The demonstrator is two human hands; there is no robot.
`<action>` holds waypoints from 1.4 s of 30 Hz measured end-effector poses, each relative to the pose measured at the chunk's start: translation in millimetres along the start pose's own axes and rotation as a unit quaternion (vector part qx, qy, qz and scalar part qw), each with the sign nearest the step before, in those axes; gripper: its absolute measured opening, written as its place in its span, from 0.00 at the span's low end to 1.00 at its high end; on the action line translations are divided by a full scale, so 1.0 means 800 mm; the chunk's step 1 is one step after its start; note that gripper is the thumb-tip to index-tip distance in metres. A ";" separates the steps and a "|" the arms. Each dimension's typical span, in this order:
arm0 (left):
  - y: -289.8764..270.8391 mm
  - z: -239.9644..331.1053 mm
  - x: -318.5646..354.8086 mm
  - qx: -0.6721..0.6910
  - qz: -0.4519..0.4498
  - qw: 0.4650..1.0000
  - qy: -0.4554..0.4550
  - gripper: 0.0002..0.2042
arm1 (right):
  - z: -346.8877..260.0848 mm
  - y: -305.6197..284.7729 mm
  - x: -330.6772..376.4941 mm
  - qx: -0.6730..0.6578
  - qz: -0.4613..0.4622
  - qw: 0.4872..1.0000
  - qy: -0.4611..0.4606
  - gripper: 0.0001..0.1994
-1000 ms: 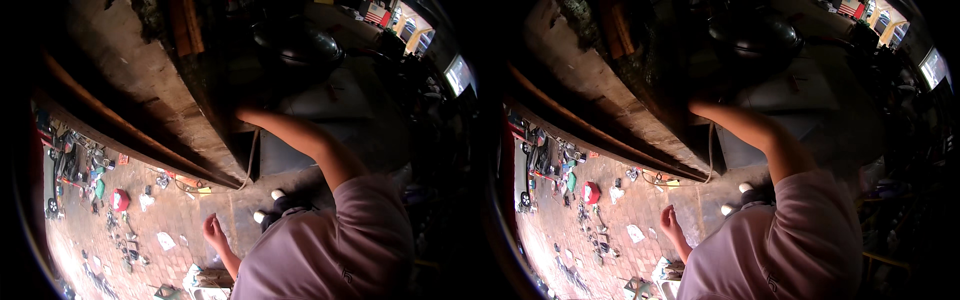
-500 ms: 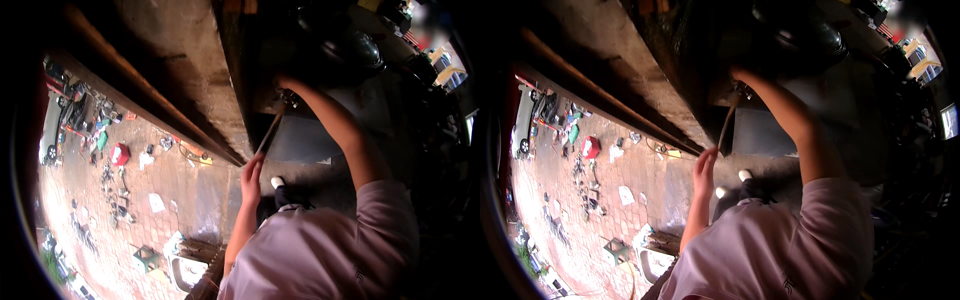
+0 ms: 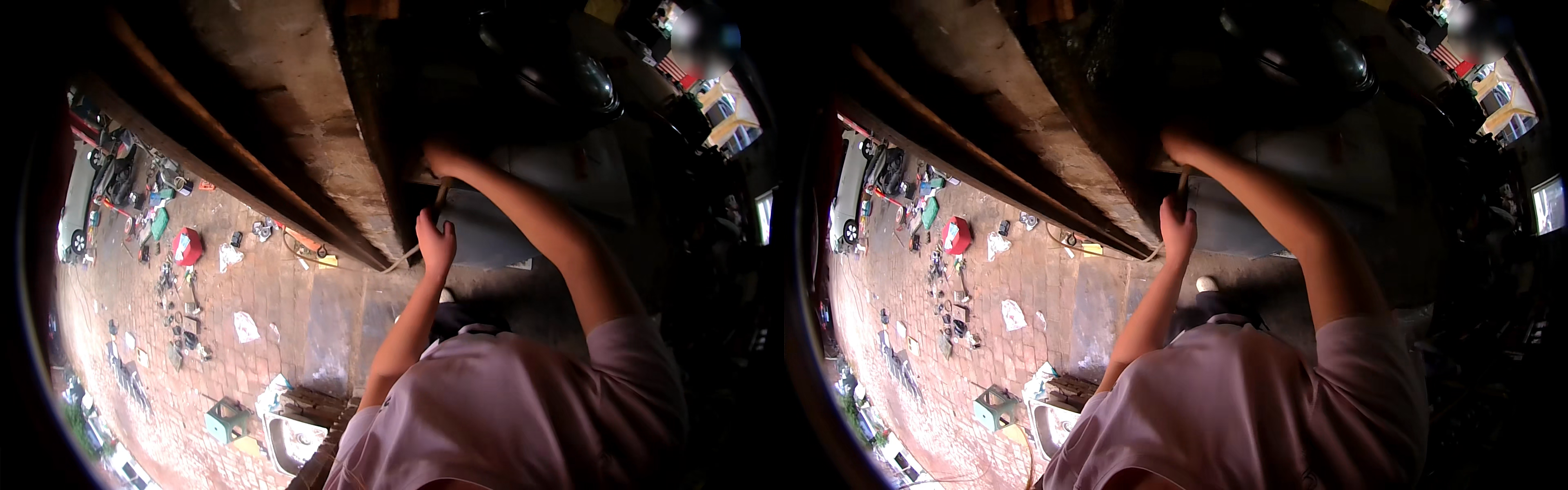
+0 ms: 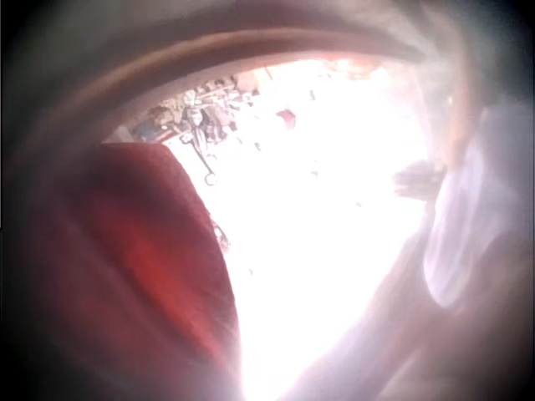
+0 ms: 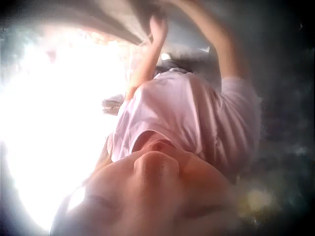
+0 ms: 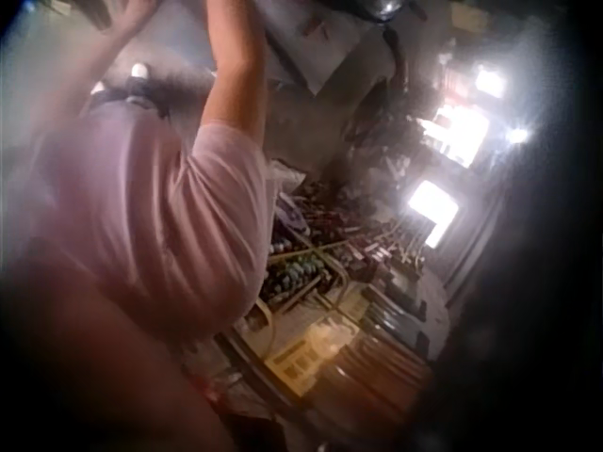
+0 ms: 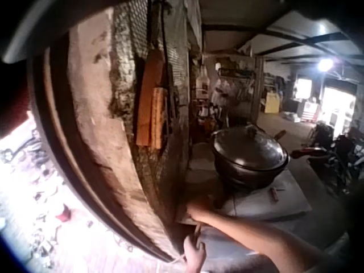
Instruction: The person wipes a red wooden chair with a cloth, then cleans a metal counter and a gas pipe with the same cloth. They walk outside, pick up a broom and dustpan, wash their hands at an outdoor sink, and finally wash a wok and a ladle in the sink.
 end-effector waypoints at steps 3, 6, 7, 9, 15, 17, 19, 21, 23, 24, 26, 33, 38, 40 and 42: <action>-0.025 0.037 0.007 -0.041 -0.030 0.999 0.018 0.21 | -0.062 -0.096 0.085 -0.057 -0.025 0.997 -0.054 0.09; -0.027 0.075 0.005 -0.020 -0.055 0.997 0.051 0.22 | -0.069 -0.081 0.119 -0.279 -0.150 0.936 -0.152 0.11; -0.029 0.081 0.001 -0.009 -0.067 0.995 0.067 0.23 | -0.070 -0.075 0.125 -0.303 -0.169 0.920 -0.182 0.11; -0.034 0.078 0.012 -0.050 -0.073 0.995 0.036 0.25 | -0.051 -0.090 0.116 -0.404 -0.108 0.890 -0.182 0.11; -0.023 0.078 0.019 -0.054 -0.065 0.996 -0.027 0.31 | 0.045 -0.102 -0.071 -0.325 0.005 0.942 -0.087 0.11; -0.019 0.081 0.021 -0.044 -0.058 0.997 -0.027 0.30 | 0.050 -0.070 -0.121 -0.298 0.054 0.946 -0.120 0.11; -0.012 0.087 0.019 -0.025 -0.062 0.998 -0.022 0.31 | 0.066 -0.033 -0.142 -0.287 0.135 0.945 -0.078 0.12; -0.009 0.087 0.019 -0.019 -0.061 0.998 -0.022 0.32 | 0.064 0.002 -0.138 -0.302 0.235 0.923 0.024 0.13; -0.022 0.083 0.029 -0.038 -0.040 0.998 -0.034 0.33 | -0.003 -0.001 -0.079 -0.340 0.203 0.917 0.053 0.10; -0.004 0.091 0.024 -0.021 -0.045 0.999 -0.021 0.33 | 0.016 0.033 -0.078 -0.392 0.263 0.878 0.083 0.10; 0.006 0.093 0.026 -0.007 -0.035 0.999 -0.026 0.34 | 0.003 0.051 -0.048 -0.395 0.284 0.872 0.048 0.09; 0.019 0.083 0.034 0.019 0.016 0.998 -0.064 0.35 | -0.056 -0.057 0.094 -0.343 -0.013 0.930 -0.134 0.08; 0.006 0.061 0.033 0.001 0.032 0.997 -0.064 0.32 | 0.017 -0.111 0.034 -0.510 -0.017 0.859 -0.029 0.15; 0.006 0.056 0.031 -0.002 0.021 0.997 -0.073 0.32 | 0.049 -0.125 -0.014 -0.425 -0.026 0.905 0.010 0.16; 0.000 0.051 0.030 0.000 0.015 0.997 -0.074 0.33 | 0.052 -0.118 -0.038 -0.241 -0.048 0.969 -0.004 0.18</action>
Point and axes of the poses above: each hand's wrist, its own x-axis away from the middle knuckle, its own y-axis out of the palm, z = x × y, the point moved 5 cm from there along -x, towards the middle knuckle, and after that the axes turned 14 degrees about y, right-handed, at the moved point
